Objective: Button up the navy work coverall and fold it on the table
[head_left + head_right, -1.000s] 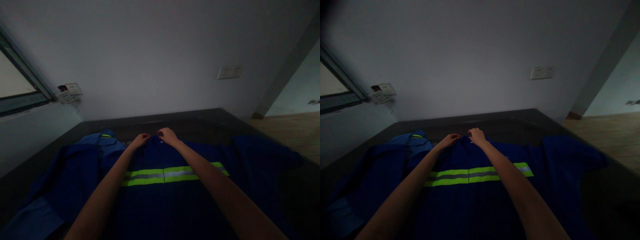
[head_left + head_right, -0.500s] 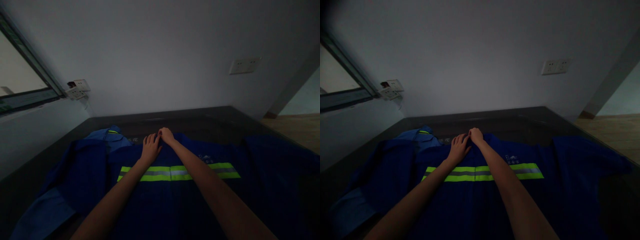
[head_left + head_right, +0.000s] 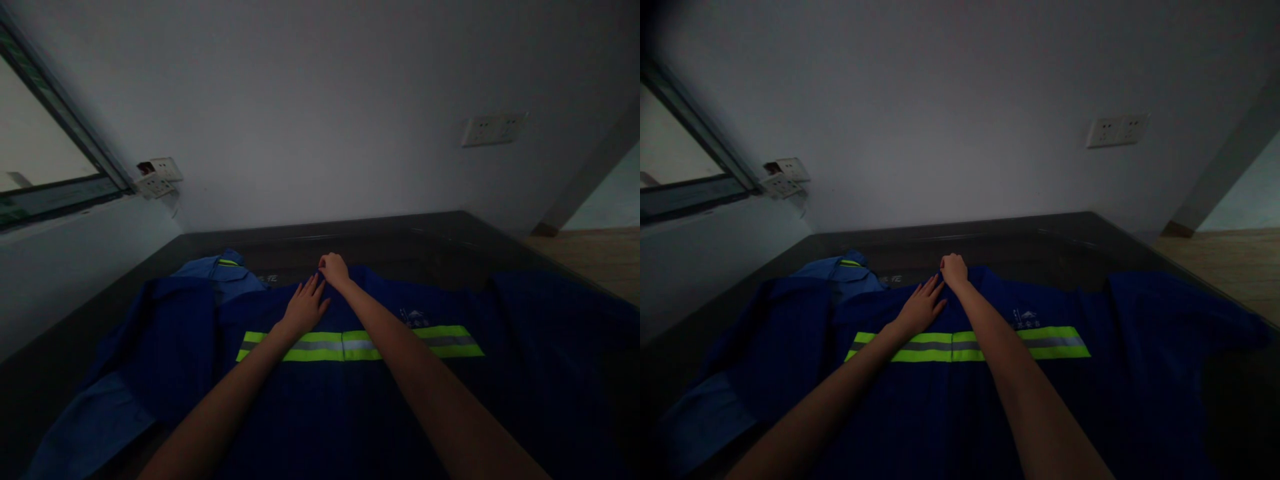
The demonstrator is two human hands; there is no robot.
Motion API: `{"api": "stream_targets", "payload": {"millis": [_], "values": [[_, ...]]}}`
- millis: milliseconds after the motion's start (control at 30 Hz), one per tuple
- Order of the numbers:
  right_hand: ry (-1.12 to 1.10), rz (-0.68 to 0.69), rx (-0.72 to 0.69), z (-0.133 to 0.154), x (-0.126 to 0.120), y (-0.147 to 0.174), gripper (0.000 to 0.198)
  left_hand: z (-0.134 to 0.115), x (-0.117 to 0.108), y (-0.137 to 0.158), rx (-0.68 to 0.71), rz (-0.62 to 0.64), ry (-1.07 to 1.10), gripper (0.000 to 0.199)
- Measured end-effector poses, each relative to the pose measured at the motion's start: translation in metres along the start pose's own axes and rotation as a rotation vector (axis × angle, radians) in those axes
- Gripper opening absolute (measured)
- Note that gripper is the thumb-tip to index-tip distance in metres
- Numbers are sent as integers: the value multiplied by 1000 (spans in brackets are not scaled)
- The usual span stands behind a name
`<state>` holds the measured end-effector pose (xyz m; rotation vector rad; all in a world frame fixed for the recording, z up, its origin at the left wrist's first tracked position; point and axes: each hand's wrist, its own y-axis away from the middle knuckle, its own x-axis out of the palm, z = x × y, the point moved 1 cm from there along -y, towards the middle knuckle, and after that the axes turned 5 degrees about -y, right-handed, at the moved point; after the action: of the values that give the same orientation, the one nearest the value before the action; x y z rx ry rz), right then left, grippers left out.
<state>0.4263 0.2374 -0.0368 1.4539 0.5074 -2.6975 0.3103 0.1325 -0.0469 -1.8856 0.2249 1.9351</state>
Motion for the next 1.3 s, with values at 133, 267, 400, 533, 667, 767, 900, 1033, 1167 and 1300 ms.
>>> {"api": "stream_targets", "payload": {"millis": [133,267,400,533,667,767,900,1033,1167,1300], "values": [[-11,-17,3,2,1,4,10,3,2,0,4,14,10,54],[-50,1,-79,5,-13,8,15,4,-2,1,11,-15,23,52],[-124,-43,-184,-1,-44,22,21,1,-12,0,19,-82,37,50],[-125,-143,-204,-27,-80,51,24,2,-18,-4,-32,-104,54,50],[4,-100,-150,-60,-92,84,33,8,-8,-6,-47,-49,51,54],[104,11,-92,-75,-83,99,46,10,1,-7,-15,-14,49,56],[197,132,-44,-82,-68,106,59,11,6,-7,-7,9,24,55],[250,159,-58,-83,-64,105,64,11,5,-8,-32,24,12,57],[236,180,-48,-86,-64,105,67,11,3,-9,-71,85,1,62],[156,154,-41,-89,-65,103,66,11,2,-6,-56,116,7,65]]}}
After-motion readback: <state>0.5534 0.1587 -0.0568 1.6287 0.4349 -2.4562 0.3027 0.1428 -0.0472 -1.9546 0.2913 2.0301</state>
